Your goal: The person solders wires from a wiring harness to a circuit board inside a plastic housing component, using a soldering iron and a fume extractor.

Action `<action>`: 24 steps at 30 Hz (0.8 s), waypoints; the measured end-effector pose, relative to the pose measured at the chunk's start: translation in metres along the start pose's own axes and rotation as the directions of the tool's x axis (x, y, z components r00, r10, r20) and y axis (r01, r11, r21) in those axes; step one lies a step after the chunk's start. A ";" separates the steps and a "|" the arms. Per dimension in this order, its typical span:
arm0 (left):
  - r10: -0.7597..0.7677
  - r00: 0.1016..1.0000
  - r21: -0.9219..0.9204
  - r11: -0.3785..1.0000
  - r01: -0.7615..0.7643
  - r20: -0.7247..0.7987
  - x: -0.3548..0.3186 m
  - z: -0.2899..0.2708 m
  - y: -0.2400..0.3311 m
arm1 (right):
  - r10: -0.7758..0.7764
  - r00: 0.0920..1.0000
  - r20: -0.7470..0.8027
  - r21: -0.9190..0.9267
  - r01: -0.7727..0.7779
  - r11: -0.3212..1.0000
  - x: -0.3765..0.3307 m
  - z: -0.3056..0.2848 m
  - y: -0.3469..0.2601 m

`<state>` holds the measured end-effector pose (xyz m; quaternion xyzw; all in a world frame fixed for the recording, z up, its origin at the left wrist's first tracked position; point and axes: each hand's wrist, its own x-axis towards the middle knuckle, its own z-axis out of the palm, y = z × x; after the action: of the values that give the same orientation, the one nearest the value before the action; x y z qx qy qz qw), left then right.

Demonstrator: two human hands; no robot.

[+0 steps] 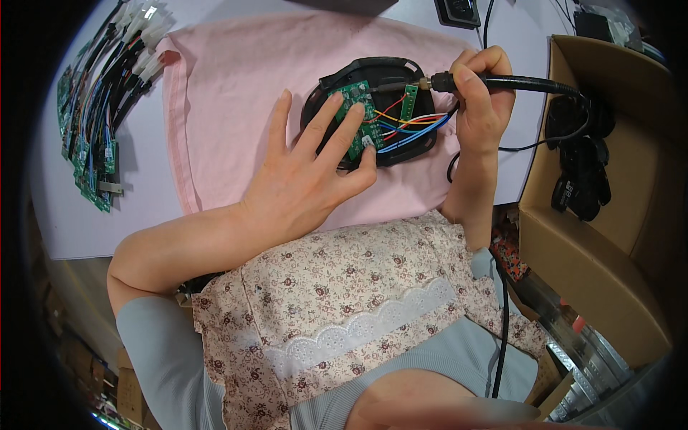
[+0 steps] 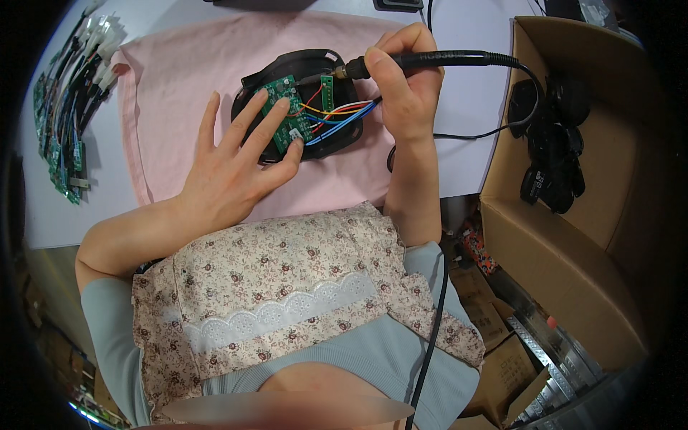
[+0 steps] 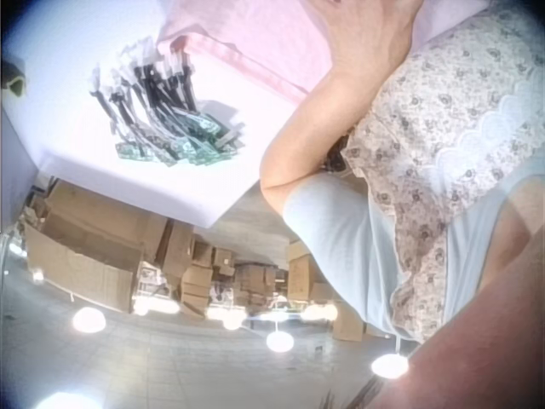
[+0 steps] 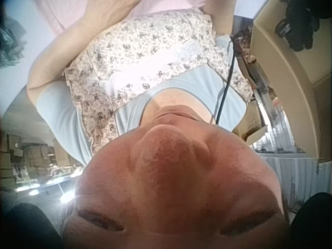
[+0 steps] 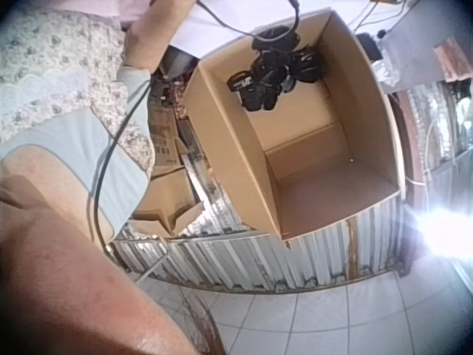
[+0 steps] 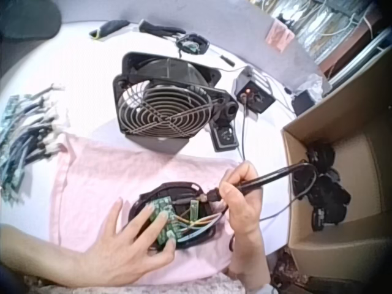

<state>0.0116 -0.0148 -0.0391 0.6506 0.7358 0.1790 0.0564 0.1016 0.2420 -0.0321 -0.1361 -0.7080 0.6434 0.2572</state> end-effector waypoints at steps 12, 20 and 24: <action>0.001 1.000 0.000 1.000 -0.001 0.000 0.000 0.000 0.000 | -0.028 0.999 0.022 0.031 0.027 0.999 0.000 0.002 0.000; -0.005 1.000 0.001 1.000 0.005 0.001 0.000 0.000 0.001 | -0.056 0.998 0.012 -0.043 0.056 0.998 0.001 0.007 -0.002; -0.005 1.000 -0.005 1.000 0.005 0.004 0.000 0.000 0.001 | -0.050 0.998 0.025 0.039 0.049 0.998 0.001 0.000 0.002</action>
<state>0.0125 -0.0146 -0.0388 0.6489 0.7369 0.1796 0.0599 0.1007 0.2423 -0.0340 -0.1054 -0.7020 0.6520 0.2666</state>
